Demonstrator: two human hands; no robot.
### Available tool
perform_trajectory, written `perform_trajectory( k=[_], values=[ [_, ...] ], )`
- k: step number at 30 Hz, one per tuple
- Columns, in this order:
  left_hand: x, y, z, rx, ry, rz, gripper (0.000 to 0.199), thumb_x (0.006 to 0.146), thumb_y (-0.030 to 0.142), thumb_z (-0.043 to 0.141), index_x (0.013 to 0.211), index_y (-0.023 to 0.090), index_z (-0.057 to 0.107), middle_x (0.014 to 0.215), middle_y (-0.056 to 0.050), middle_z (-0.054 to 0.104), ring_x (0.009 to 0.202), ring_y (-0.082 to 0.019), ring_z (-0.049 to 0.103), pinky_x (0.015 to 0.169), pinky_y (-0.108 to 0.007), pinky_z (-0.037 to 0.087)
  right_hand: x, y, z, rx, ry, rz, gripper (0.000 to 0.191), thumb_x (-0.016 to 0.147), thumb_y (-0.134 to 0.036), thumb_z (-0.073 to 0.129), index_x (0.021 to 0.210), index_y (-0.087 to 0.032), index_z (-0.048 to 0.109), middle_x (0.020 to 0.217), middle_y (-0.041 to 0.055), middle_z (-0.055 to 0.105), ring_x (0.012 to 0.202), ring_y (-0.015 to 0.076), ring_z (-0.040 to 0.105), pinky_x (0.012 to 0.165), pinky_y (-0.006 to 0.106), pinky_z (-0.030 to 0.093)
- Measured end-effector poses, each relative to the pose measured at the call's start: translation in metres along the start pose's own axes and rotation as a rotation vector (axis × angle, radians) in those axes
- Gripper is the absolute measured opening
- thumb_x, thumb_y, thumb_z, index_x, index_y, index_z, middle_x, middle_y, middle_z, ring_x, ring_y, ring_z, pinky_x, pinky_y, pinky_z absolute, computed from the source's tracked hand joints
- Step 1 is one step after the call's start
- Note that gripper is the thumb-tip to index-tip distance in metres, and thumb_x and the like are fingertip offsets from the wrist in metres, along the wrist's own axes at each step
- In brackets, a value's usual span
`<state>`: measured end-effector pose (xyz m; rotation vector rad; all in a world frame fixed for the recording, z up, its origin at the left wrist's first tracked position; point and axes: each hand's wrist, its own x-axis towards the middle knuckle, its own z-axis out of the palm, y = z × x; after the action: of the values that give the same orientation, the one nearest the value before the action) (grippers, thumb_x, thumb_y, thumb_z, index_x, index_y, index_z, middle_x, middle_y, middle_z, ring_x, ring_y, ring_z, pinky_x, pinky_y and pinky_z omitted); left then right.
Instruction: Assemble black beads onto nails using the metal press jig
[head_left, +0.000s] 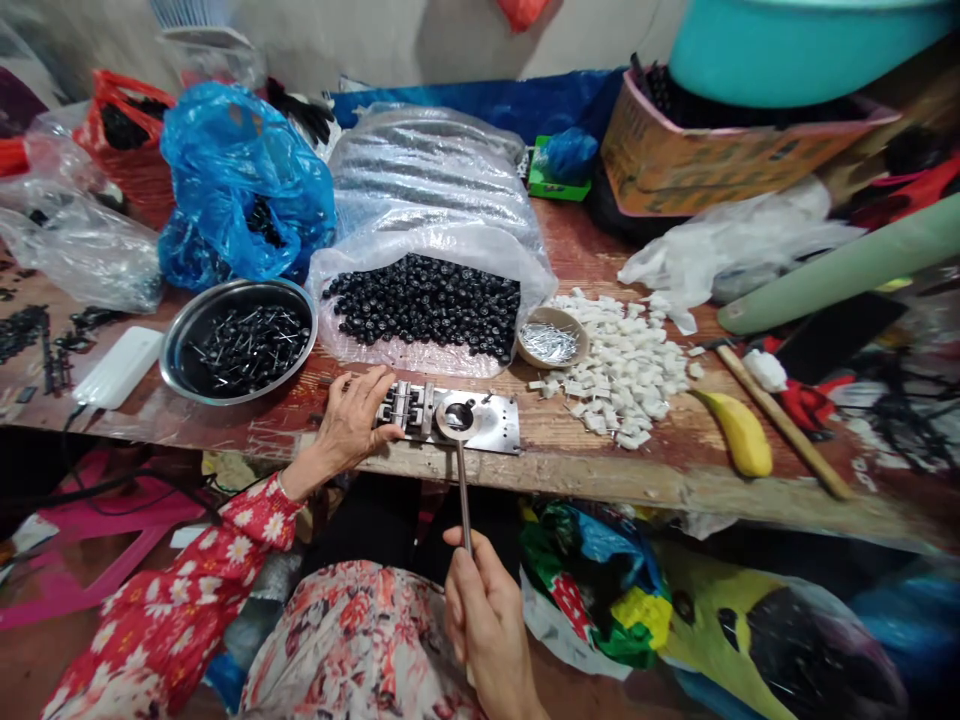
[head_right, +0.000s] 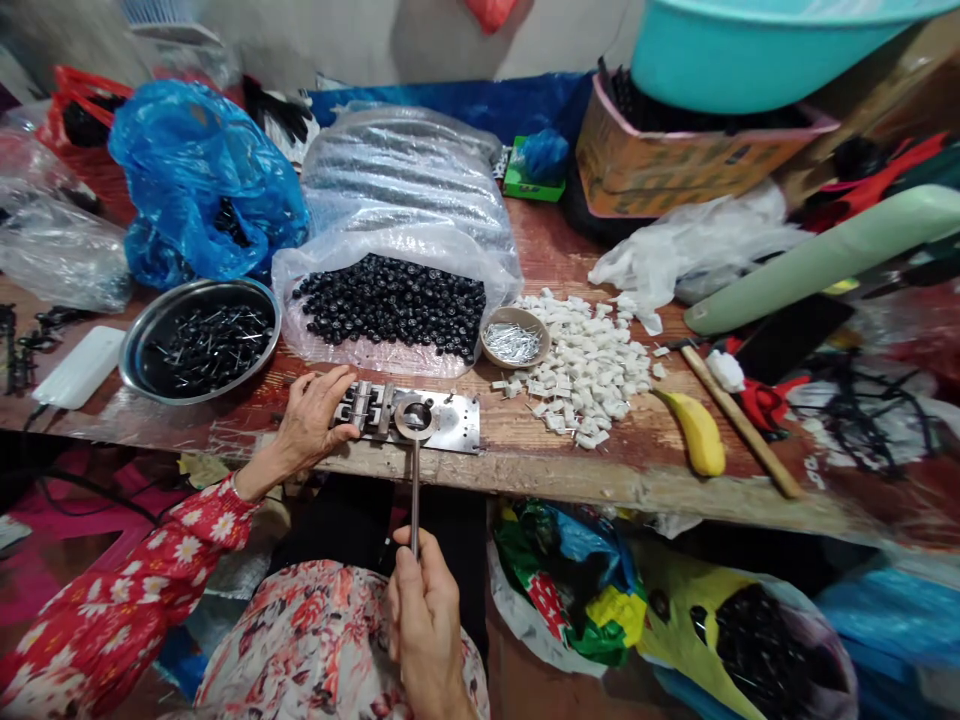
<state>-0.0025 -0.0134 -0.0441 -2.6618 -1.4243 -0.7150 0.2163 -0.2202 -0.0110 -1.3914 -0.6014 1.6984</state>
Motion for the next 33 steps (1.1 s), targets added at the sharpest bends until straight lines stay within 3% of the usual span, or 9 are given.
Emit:
perform_trajectory(
  k=[6, 14, 19, 24, 28, 33],
  values=[
    [-0.001, -0.002, -0.003, -0.034, 0.006, 0.021, 0.080, 0.103, 0.073, 0.027, 0.155, 0.015, 0.046, 0.154, -0.022, 0.056, 0.140, -0.033, 0.054, 0.118, -0.051, 0.030, 0.001, -0.003, -0.002, 0.027, -0.032, -0.023, 0.054, 0.098, -0.070, 0.058, 0.122, -0.023, 0.050, 0.057, -0.0143, 0.038, 0.037, 0.0028, 0.024, 0.033, 0.013, 0.024],
    [-0.002, -0.001, 0.001, -0.046, -0.003, -0.009, 0.078, 0.103, 0.074, 0.030, 0.148, 0.015, 0.052, 0.152, -0.022, 0.057, 0.138, -0.035, 0.054, 0.118, -0.055, 0.030, 0.004, 0.002, -0.004, -0.027, -0.065, -0.031, 0.050, 0.099, -0.072, 0.053, 0.116, -0.024, 0.048, 0.055, -0.0158, 0.027, 0.039, 0.0048, 0.019, 0.034, 0.015, 0.019],
    [-0.001, 0.001, -0.013, -0.174, 0.003, -0.021, 0.050, 0.105, 0.050, 0.049, 0.142, 0.018, 0.055, 0.154, -0.018, 0.056, 0.140, -0.031, 0.053, 0.117, -0.052, 0.037, 0.001, -0.009, -0.019, -0.265, -0.092, -0.006, 0.050, 0.101, -0.072, 0.045, 0.118, -0.025, 0.047, 0.053, -0.0151, 0.031, 0.038, 0.0070, 0.022, 0.035, 0.017, 0.017],
    [0.009, -0.003, -0.031, -0.238, -0.038, 0.056, 0.030, 0.093, 0.032, 0.061, 0.121, 0.023, 0.067, 0.137, -0.010, 0.069, 0.136, -0.030, 0.055, 0.116, -0.053, 0.038, 0.007, -0.039, -0.061, -0.579, -0.072, -0.061, 0.051, 0.099, -0.073, 0.047, 0.113, -0.025, 0.057, 0.053, -0.0106, 0.037, 0.042, 0.0114, 0.034, 0.042, 0.023, 0.022],
    [0.025, -0.001, -0.038, -0.209, -0.140, 0.157, 0.017, 0.087, 0.024, 0.060, 0.102, 0.023, 0.069, 0.123, -0.008, 0.074, 0.128, -0.030, 0.058, 0.114, -0.051, 0.038, 0.026, -0.062, -0.116, -1.115, -0.004, -0.402, 0.046, 0.103, -0.065, 0.044, 0.105, -0.027, 0.070, 0.065, 0.0020, 0.068, 0.057, 0.0211, 0.063, 0.055, 0.029, 0.039],
    [0.040, 0.001, -0.037, -0.244, -0.182, 0.194, 0.011, 0.081, 0.019, 0.060, 0.090, 0.021, 0.066, 0.110, -0.009, 0.074, 0.110, -0.028, 0.061, 0.103, -0.046, 0.043, 0.066, -0.088, -0.176, -1.705, 0.244, -0.799, 0.048, 0.108, -0.053, 0.038, 0.097, -0.024, 0.075, 0.079, 0.0088, 0.078, 0.059, 0.0214, 0.068, 0.052, 0.030, 0.031]
  ],
)
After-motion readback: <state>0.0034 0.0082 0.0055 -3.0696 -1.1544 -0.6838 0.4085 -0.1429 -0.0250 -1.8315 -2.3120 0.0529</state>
